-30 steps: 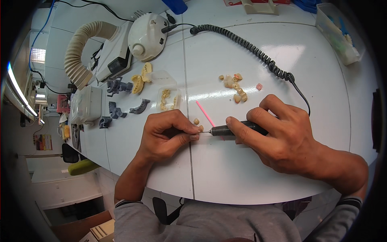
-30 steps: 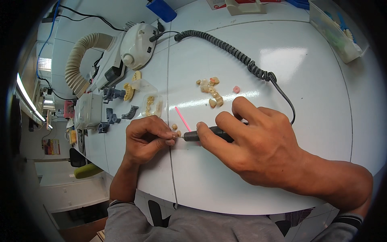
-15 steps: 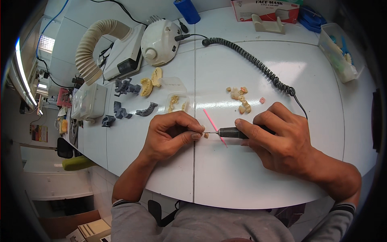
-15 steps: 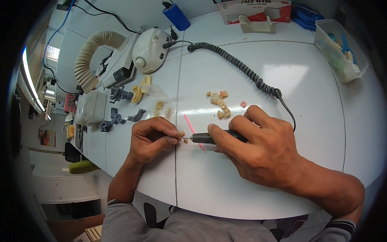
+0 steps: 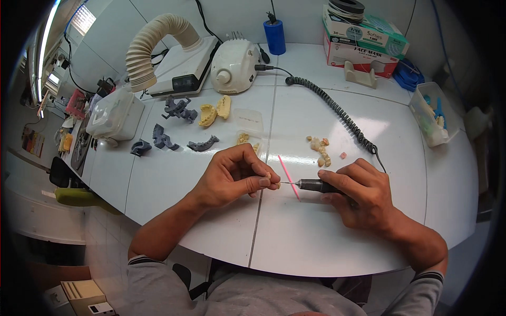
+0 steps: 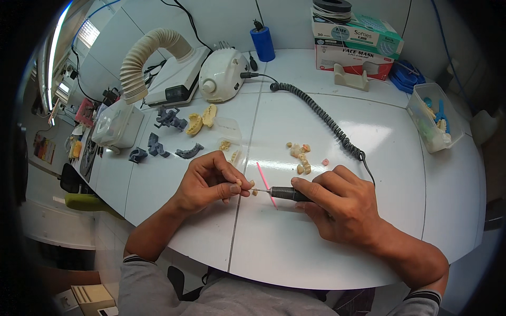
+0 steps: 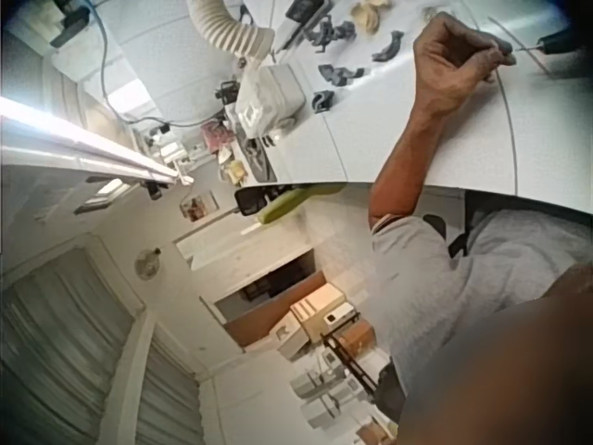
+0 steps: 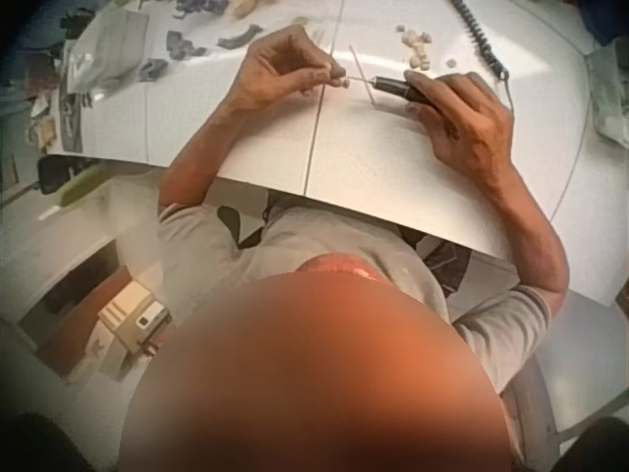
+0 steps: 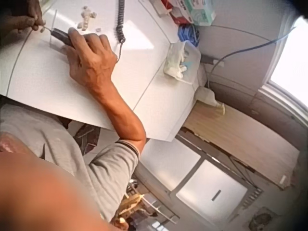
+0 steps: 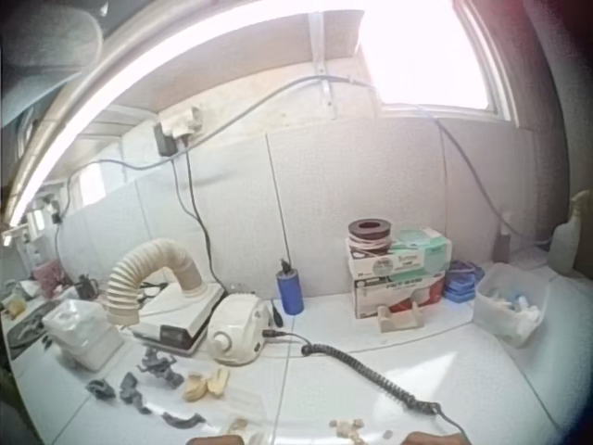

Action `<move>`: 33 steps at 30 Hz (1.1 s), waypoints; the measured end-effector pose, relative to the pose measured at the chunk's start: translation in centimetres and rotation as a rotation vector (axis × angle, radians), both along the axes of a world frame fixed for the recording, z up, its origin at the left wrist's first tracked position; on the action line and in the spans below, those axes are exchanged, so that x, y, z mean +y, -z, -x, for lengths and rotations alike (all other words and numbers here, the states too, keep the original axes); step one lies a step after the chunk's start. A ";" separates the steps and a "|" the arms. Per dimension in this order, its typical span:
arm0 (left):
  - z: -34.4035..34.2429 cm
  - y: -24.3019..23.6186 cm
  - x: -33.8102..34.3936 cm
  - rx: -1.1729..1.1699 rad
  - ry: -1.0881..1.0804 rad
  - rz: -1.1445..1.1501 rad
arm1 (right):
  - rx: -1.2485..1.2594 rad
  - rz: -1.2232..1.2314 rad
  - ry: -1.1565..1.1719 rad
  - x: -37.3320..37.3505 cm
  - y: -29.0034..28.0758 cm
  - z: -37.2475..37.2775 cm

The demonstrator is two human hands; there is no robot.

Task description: Polishing and finishing a dental prosthesis using a micro-motor handpiece.

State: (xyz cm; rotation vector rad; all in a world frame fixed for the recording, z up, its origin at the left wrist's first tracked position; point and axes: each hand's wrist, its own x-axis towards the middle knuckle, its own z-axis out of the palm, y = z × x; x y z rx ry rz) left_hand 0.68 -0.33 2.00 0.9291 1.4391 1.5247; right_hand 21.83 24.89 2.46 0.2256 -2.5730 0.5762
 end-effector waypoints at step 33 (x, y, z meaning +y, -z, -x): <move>0.1 0.1 0.3 -0.019 0.047 0.056 | -0.013 0.036 -0.021 0.2 0.0 0.2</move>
